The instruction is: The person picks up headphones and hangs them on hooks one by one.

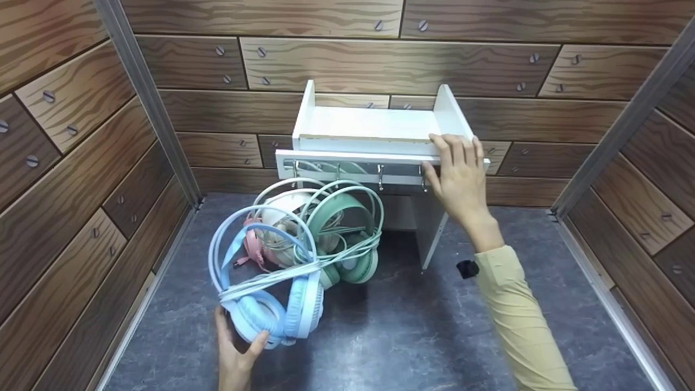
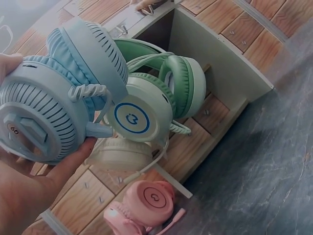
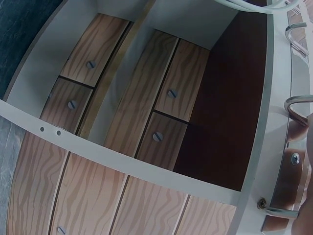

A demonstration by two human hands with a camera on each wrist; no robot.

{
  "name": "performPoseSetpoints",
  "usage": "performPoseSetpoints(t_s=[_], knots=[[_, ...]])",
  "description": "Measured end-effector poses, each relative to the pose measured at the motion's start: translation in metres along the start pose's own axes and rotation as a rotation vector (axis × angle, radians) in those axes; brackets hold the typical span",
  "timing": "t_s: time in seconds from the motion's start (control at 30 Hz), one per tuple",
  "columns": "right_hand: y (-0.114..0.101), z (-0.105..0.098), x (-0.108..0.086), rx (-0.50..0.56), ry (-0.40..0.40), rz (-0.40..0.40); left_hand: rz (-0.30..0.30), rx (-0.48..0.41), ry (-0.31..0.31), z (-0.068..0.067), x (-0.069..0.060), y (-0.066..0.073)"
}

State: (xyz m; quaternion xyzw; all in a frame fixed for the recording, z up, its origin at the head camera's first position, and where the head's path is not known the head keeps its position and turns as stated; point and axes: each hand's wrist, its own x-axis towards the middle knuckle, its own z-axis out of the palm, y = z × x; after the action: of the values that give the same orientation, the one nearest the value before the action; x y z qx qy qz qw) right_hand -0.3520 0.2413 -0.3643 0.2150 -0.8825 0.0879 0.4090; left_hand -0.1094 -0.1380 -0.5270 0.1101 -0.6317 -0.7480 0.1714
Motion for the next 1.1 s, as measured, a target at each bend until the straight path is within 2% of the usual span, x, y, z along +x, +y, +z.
performPoseSetpoints(t_s=[0.43,0.63,0.83,0.97,1.1], knots=[[0.000,0.000,0.000,0.000,0.000,0.001,0.133,-0.066,-0.065,0.013,-0.005,0.002],[0.000,-0.001,0.001,-0.003,-0.005,-0.001,0.181,-0.043,-0.084,0.019,-0.004,0.001],[-0.001,-0.002,0.001,-0.006,0.005,-0.011,0.179,-0.004,-0.110,0.025,-0.006,0.005],[-0.001,-0.002,0.001,-0.003,0.018,-0.013,0.141,0.024,-0.132,0.030,-0.007,0.007],[0.000,-0.002,0.000,-0.004,0.004,-0.003,0.127,0.029,-0.153,0.035,-0.008,0.006]])
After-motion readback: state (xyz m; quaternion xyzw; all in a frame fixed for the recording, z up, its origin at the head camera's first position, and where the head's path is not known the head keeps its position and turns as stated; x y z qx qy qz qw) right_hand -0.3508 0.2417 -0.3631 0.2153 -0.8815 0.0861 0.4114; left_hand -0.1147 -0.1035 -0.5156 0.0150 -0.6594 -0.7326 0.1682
